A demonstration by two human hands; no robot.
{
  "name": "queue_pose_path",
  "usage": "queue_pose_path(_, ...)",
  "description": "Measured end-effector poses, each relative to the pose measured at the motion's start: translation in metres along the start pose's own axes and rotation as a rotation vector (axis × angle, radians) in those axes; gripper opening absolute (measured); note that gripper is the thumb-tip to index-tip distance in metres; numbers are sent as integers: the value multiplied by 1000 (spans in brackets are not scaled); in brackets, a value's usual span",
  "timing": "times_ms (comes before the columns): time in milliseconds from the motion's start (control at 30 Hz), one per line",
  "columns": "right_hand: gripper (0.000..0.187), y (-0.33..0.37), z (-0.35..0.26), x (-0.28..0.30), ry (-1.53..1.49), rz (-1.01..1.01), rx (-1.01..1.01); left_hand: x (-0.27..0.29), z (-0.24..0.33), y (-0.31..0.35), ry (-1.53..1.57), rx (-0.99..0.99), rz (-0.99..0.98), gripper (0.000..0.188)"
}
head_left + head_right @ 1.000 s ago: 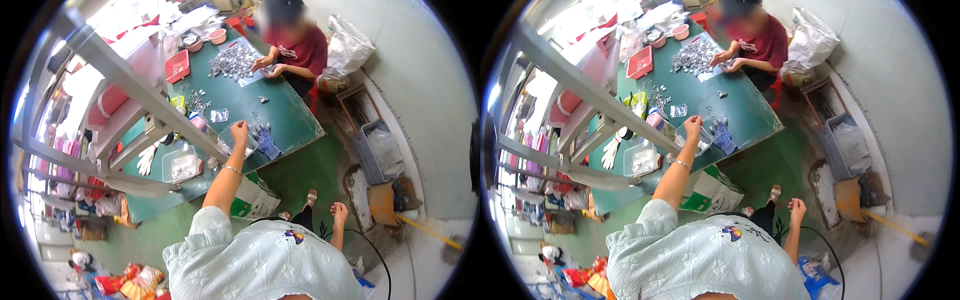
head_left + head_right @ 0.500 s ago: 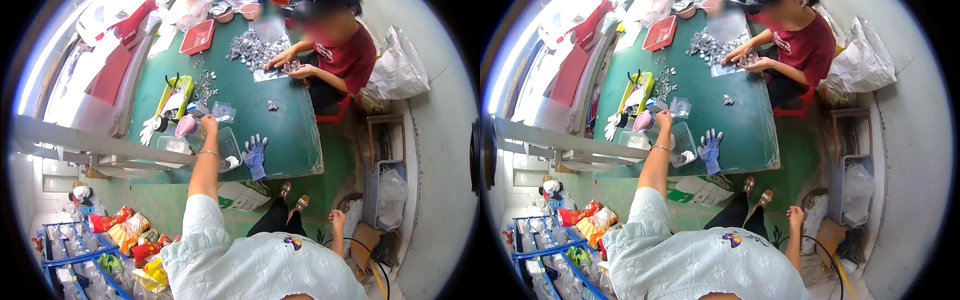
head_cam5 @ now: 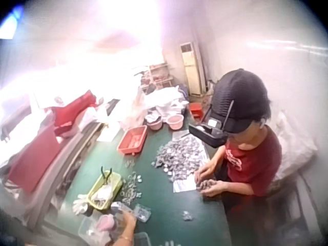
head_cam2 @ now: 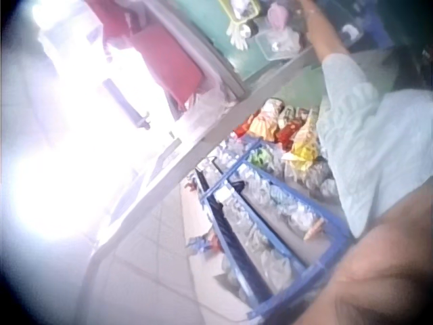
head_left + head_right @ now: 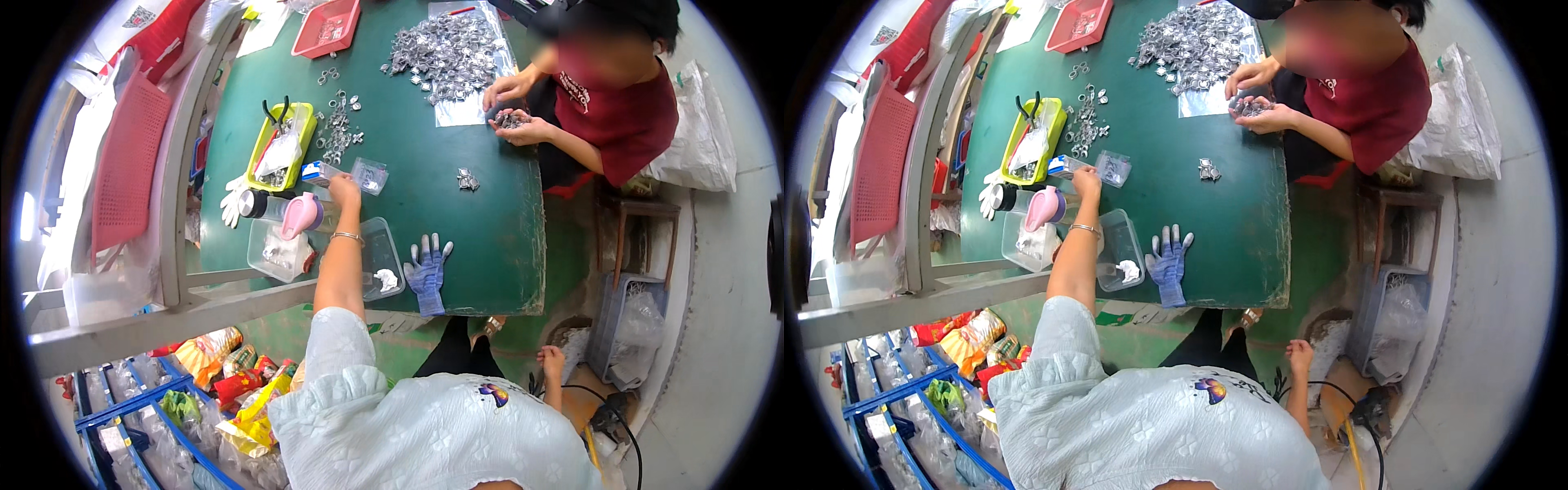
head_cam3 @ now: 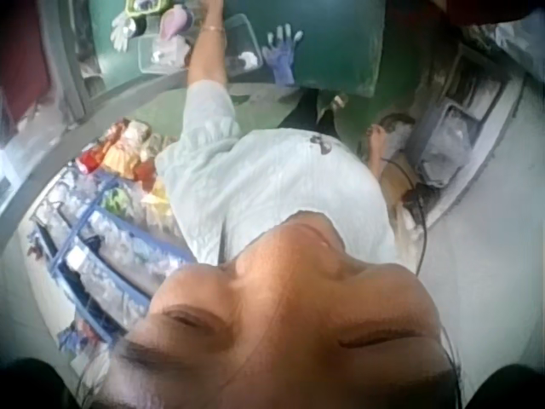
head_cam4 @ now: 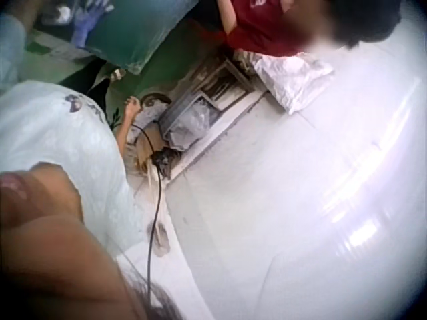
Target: The person writes on a small plastic bag with a black marker, then walks to a shelf to retrieve a bag of metal rings. They pour the rings onto a green table and begin sorting them by hand, placing some into a pink plastic bin. Another person is visible in the background working at a separate table.
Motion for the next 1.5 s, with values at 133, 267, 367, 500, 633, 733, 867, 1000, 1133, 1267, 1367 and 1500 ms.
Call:
queue_pose_path(133, 15, -8, -5, -12, 29, -28, -29, -9, -8, 2, 7, 54, -12, 12)
queue_pose_path(267, 14, -14, -12, -18, 27, -25, -9, -12, -5, 6, -3, 45, 15, 12)
queue_pose_path(367, 15, -17, -17, -20, 56, -24, -3, -13, -3, 10, 15, 66, 18, 13)
queue_pose_path(500, 16, -22, -18, -22, 56, -26, -11, -13, -1, 11, 61, 97, 3, 13)
queue_pose_path(633, 16, -20, -23, -24, 96, -26, -11, -16, -4, 10, 102, 113, 12, 13)
queue_pose_path(733, 16, -21, -20, -24, 143, -26, -14, -18, -7, 7, 108, 74, 9, 14)
queue_pose_path(867, 15, -21, -19, -25, 166, -42, 5, -18, -15, 6, 64, 5, 28, 20)
queue_pose_path(1000, 14, -25, -9, -25, 86, -50, 38, -8, 14, 29, -73, -92, -22, 24)
queue_pose_path(1133, 14, -18, -17, -33, 93, -56, 4, -3, 18, 39, -268, -286, -56, 23)
queue_pose_path(1267, 16, -16, -20, -30, 112, -33, -9, 22, 70, 92, 6, -451, 9, 21)
queue_pose_path(1367, 16, -18, -22, -33, 135, -115, 8, 69, 115, 208, 667, -598, -239, 15)
queue_pose_path(1500, 22, -19, -45, -51, 456, -298, 169, 78, 72, 384, 723, -771, -975, 14)
Point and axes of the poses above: each hand's wrist, its own y-axis away from the middle knuckle, its own x-axis out of the back of the hand, z = x × y, the point moved 7 cm from there along -y, towards the middle knuckle, and after that the axes turned 3 degrees about -y, right-handed, at the moved point
